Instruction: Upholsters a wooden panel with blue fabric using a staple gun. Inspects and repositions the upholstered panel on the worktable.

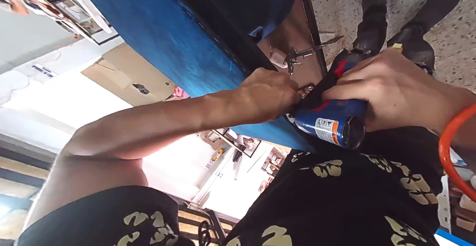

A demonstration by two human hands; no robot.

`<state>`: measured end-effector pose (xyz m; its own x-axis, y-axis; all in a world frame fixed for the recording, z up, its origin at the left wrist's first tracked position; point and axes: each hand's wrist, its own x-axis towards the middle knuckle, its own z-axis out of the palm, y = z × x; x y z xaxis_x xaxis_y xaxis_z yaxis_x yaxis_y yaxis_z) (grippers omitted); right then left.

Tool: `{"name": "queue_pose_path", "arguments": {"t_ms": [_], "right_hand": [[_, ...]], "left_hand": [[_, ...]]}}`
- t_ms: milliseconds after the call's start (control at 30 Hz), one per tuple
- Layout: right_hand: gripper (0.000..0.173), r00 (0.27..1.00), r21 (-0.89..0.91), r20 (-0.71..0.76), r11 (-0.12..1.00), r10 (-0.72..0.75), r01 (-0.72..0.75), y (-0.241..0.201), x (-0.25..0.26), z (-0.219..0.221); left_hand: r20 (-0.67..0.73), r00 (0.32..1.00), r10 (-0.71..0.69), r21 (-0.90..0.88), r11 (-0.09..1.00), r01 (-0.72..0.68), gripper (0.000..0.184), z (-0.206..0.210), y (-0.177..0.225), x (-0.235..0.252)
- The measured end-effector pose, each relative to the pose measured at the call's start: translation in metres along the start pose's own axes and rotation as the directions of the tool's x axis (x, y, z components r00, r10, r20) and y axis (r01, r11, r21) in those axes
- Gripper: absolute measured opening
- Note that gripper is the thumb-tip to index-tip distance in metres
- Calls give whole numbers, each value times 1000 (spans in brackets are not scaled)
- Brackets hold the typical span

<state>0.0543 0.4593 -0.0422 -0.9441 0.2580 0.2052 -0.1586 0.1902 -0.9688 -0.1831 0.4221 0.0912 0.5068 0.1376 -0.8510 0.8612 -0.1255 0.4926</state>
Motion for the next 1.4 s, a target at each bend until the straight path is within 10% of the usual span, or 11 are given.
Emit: {"name": "queue_pose_path", "arguments": {"t_ms": [200,433,500,733,1100,1400], "right_hand": [[24,999,-44,26,998,-35,36,0,11,-7],[30,997,-8,-31,998,-64,64,5,26,-16],[29,997,-24,-17,997,-78,77,5,32,-18],[34,1000,-28,-17,999,-15,15,6,18,-30],[32,990,-6,-137,999,34,-35,-10,-30,-15],[32,983,73,-182,997,4,9,-3,-29,0]], "left_hand": [[-401,911,-99,65,988,137,25,2,-15,-19],[-863,443,-241,-89,938,336,29,24,-51,-61],[-856,473,-208,-84,959,270,36,37,-57,-65],[-350,927,138,71,990,-121,26,20,-21,-57],[9,955,297,186,938,-293,19,-21,5,-25],[229,973,-28,120,993,0,10,-26,14,-3]]}}
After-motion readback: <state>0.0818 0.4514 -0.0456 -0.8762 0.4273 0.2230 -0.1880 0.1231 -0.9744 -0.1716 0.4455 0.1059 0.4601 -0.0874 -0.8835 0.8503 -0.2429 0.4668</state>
